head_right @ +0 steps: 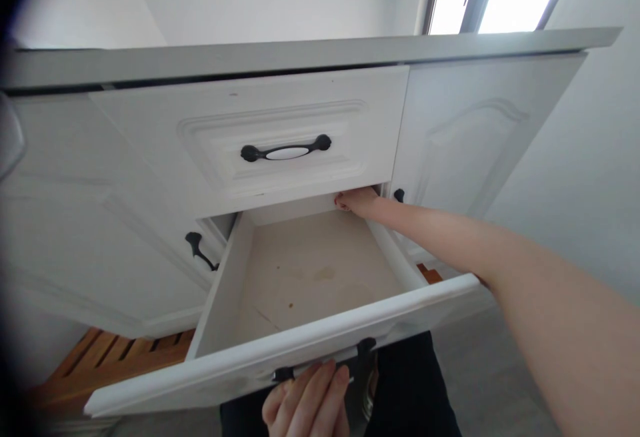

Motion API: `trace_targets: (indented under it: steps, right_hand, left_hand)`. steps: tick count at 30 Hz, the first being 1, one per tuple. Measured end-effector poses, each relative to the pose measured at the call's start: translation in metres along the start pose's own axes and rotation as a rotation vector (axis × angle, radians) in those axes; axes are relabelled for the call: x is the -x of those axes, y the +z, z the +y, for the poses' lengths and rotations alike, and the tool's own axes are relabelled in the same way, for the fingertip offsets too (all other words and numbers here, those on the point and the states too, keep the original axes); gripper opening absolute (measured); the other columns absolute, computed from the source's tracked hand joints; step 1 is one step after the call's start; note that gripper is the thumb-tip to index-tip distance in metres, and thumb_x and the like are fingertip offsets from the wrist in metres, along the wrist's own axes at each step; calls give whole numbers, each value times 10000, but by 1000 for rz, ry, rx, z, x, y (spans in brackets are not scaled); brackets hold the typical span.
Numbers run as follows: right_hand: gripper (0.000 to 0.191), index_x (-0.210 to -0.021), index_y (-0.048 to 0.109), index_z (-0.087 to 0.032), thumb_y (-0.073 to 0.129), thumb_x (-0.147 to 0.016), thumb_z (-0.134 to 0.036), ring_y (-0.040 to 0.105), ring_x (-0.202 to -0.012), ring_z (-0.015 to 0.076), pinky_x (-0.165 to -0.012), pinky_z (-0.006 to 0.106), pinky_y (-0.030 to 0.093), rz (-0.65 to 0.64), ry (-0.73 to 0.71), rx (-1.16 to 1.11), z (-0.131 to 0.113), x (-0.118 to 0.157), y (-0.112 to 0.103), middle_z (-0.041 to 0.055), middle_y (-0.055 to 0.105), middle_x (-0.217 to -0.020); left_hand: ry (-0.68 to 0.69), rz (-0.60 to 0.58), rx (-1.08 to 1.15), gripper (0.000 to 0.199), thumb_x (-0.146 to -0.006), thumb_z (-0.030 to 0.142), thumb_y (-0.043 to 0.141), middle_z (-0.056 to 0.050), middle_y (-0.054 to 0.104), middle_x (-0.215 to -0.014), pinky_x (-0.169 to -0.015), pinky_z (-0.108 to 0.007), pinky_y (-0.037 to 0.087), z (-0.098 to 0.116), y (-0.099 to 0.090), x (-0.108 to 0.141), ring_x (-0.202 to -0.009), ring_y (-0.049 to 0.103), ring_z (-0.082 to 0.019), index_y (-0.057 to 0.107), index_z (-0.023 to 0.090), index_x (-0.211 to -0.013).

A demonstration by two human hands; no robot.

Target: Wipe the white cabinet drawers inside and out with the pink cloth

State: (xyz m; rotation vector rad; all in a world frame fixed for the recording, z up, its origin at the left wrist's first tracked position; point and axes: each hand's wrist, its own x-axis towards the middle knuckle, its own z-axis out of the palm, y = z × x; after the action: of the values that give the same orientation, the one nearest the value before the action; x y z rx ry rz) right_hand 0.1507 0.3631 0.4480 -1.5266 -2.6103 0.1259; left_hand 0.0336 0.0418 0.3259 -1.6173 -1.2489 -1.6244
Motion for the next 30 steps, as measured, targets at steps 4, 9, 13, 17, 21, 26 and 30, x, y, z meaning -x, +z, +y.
trace_targets:
  steps: [4,9,13,17,21,26,30]
  right_hand:
    - [165,-784,724,-122,560,-763,-115,637,-875,272,-739,352,423,-37,-23,141,-7,5,-1,161,738,-918]
    - [184,-754,761,-133,606,-699,-48,657,-962,324,-771,374,408,-120,-100,293,-13,20,-8,188,752,-991]
    - [216,-865,809,-176,615,-778,-138,683,-937,278,-753,330,402,-252,-223,372,-9,49,-18,135,777,-995]
    - [234,-946,825,-228,626,-824,-217,689,-933,210,-753,280,400,-404,-335,321,-4,78,-32,50,796,-1002]
    - [261,-1038,814,-263,640,-844,-253,667,-986,186,-825,261,420,-411,-387,175,-3,92,-40,16,783,-1058]
    - [227,-952,821,-252,657,-884,-394,545,-1230,276,-995,370,366,-261,-467,296,5,83,-31,81,727,-1191]
    - [253,-980,789,-226,608,-918,-390,415,-1383,320,-1101,455,260,-184,-475,381,18,64,-19,98,692,-1270]
  left_hand:
    - [21,33,-23,299,-921,100,552,32,753,-757,-981,-297,418,0,3,1,-717,687,-115,783,287,-955]
    - [75,-71,-50,237,-903,126,639,23,768,-828,-988,-301,409,-4,-9,-2,-777,698,-127,773,274,-1031]
    - [98,-144,-28,282,-897,105,633,17,780,-864,-996,-291,400,-5,-13,-4,-800,706,-125,768,270,-1082]
    - [34,-8,5,297,-923,86,570,23,767,-812,-987,-291,395,-1,-3,-2,-772,693,-120,781,275,-1016]
    - [-21,85,17,289,-923,93,573,29,756,-780,-987,-300,388,4,9,4,-761,685,-126,786,282,-972]
    - [-19,94,-19,286,-938,118,564,37,747,-742,-1020,-315,366,5,12,7,-726,678,-127,783,300,-966]
    - [-19,79,-30,283,-943,113,563,31,743,-730,-1007,-317,365,3,8,8,-718,674,-126,782,290,-922]
